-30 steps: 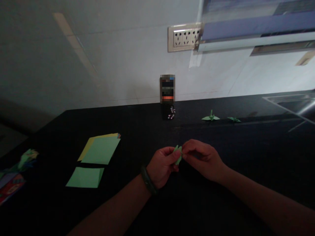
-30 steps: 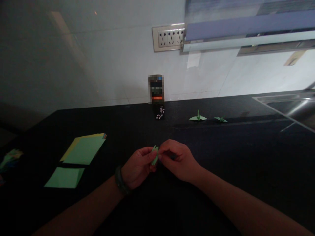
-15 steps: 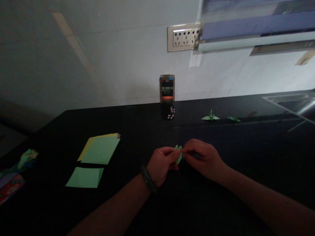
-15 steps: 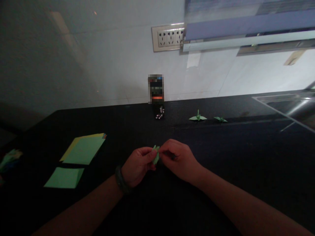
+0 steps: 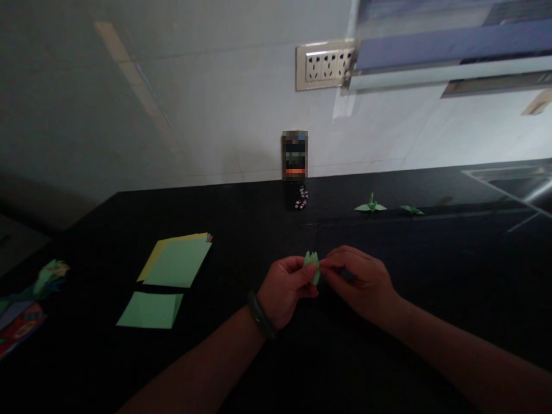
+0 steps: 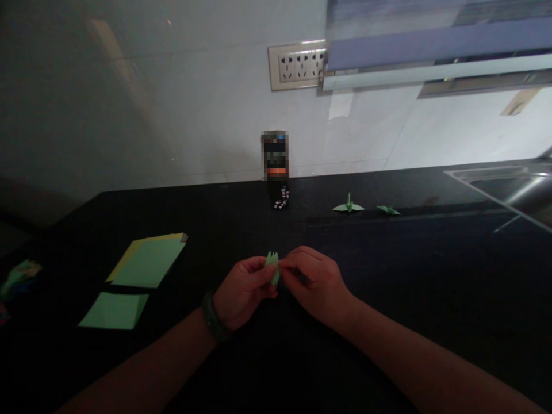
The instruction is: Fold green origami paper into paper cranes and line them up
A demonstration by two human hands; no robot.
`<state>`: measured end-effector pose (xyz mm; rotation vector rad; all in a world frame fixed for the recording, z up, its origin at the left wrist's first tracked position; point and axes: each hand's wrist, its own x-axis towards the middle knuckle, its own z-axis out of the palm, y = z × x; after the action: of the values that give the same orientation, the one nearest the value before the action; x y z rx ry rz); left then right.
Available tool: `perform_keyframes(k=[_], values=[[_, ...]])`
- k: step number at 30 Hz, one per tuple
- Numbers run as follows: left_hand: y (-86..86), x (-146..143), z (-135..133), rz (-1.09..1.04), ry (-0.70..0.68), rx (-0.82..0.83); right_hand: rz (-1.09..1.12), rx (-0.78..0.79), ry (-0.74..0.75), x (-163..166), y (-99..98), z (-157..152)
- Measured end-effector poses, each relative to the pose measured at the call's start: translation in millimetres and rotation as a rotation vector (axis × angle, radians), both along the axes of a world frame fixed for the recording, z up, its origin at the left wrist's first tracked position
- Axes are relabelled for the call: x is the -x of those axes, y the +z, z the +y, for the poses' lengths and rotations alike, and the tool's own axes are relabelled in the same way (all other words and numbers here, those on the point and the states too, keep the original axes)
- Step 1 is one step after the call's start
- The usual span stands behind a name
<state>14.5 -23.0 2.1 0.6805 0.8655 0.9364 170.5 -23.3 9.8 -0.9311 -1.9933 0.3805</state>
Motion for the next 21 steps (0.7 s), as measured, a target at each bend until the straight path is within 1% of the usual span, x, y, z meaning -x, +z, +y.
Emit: perform_keyframes(k=[2,4,8,10,12,15,18,21], values=[[-0.8,0.2,0.2,0.031,-0.004,-0.019,-0.020,0.028,-0.004,-1.2,-0.9,1.1],[-2.0,0.5,0.5,0.079,-0.004,-0.049,-0.020,0.092,-0.002,-2.4,-2.2,2.6],[-4.8,1.1,0.7,0.145,0.004,-0.093,0.083,0.298,-0.006,-2.0,-5.2,4.8],[-5.9,1.4,0.6,0.152,-0.001,-0.100,0.148,0.361,-0.017,-0.2,-6.5,4.7],[-6.1,1.5,0.4,0.152,-0.006,-0.102,0.189,0.388,-0.028,1.8,-7.7,3.8],[-4.4,0.8,0.0,0.128,0.009,-0.084,0.168,0.340,-0.061,3.3,-8.3,1.7],[-1.2,-0.2,-0.7,0.076,0.021,-0.043,0.087,0.203,-0.103,2.8,-6.5,-0.6],[1.1,-0.8,-1.5,0.031,0.018,-0.015,0.014,0.045,-0.083,1.5,-3.6,-1.9]])
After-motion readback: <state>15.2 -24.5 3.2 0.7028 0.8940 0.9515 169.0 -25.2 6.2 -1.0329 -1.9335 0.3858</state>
